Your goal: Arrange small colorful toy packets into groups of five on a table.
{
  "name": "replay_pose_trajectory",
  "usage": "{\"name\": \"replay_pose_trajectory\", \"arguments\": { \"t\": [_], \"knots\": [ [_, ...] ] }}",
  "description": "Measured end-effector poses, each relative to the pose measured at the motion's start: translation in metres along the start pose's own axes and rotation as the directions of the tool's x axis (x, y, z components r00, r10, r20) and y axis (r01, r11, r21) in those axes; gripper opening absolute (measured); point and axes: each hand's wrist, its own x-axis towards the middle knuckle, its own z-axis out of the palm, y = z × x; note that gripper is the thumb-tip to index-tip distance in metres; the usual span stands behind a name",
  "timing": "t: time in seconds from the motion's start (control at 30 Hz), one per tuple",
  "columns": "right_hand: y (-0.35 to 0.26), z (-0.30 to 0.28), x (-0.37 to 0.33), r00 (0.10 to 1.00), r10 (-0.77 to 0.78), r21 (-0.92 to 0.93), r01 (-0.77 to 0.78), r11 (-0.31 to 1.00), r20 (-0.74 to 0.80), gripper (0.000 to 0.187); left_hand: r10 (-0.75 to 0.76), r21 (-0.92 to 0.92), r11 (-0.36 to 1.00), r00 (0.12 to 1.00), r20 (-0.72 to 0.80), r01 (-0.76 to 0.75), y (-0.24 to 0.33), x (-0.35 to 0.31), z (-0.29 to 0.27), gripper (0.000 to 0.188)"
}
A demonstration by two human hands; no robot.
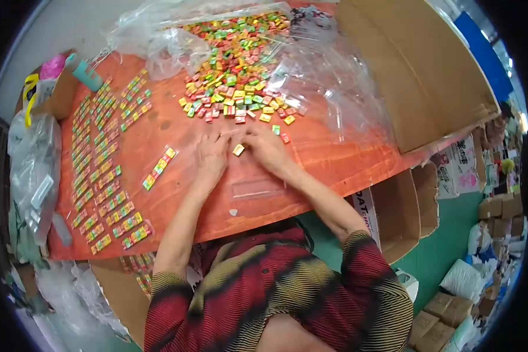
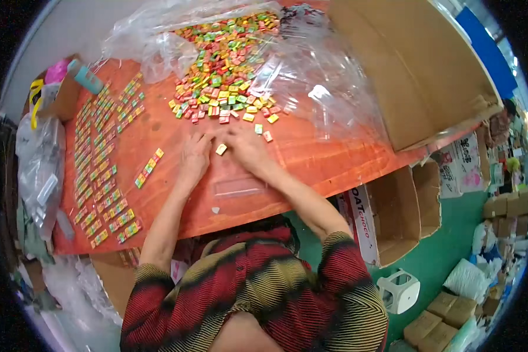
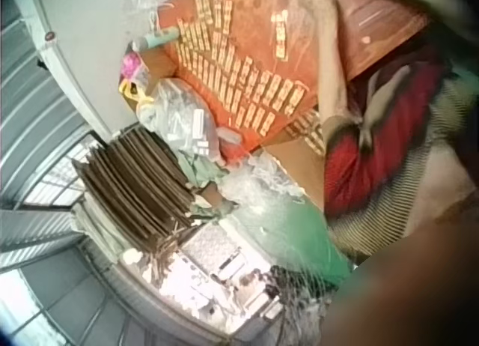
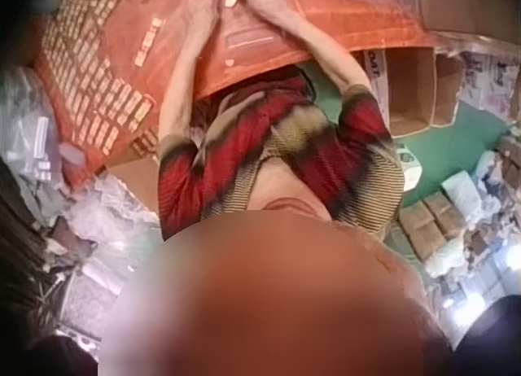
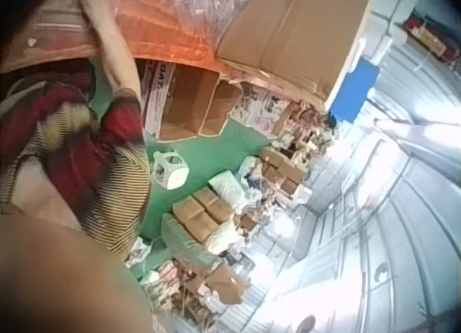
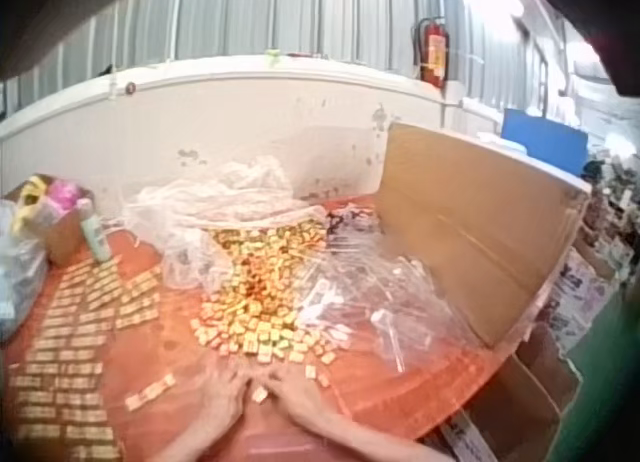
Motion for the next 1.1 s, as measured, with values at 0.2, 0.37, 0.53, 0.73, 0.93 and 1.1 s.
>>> {"name": "replay_pose_trajectory", "arguments": {
  "t": [0.2, 0.37, 0.53, 0.73, 0.93, 1.1],
  "knots": [
    [-0.004, -0.04, -0.016, 0.963, 0.222, 0.003, -0.225, 0.974, -0.155, 0.017, -0.14, -0.129, 0.982, 0.99, -0.005, 0.138, 0.024, -0.009, -0.008, 0.021],
    [-0.019, -0.027, -0.021, 0.97, 0.235, -0.108, -0.241, 0.965, -0.065, 0.017, -0.173, -0.092, 0.98, 0.984, 0.035, 0.176, 0.018, -0.013, -0.013, 0.022],
    [-0.03, -0.006, -0.014, 0.972, 0.233, -0.249, -0.225, 0.942, 0.004, 0.01, -0.073, -0.21, 0.976, 0.997, -0.031, 0.065, 0.018, -0.019, -0.007, 0.028],
    [-0.023, -0.013, -0.019, 0.973, 0.231, -0.216, -0.221, 0.951, 0.022, 0.013, -0.126, -0.159, 0.979, 0.991, 0.039, 0.131, 0.016, -0.022, -0.019, 0.025],
    [0.008, -0.044, -0.016, 0.951, 0.3, -0.255, -0.311, 0.916, -0.081, 0.02, -0.131, -0.199, 0.963, 0.962, 0.239, 0.181, 0.016, -0.015, -0.024, 0.033],
    [0.012, -0.047, -0.01, 0.926, 0.377, -0.264, -0.359, 0.895, 0.021, 0.021, 0.072, -0.282, 0.959, 0.989, 0.131, -0.032, 0.022, -0.01, -0.018, 0.037]
  ]
}}
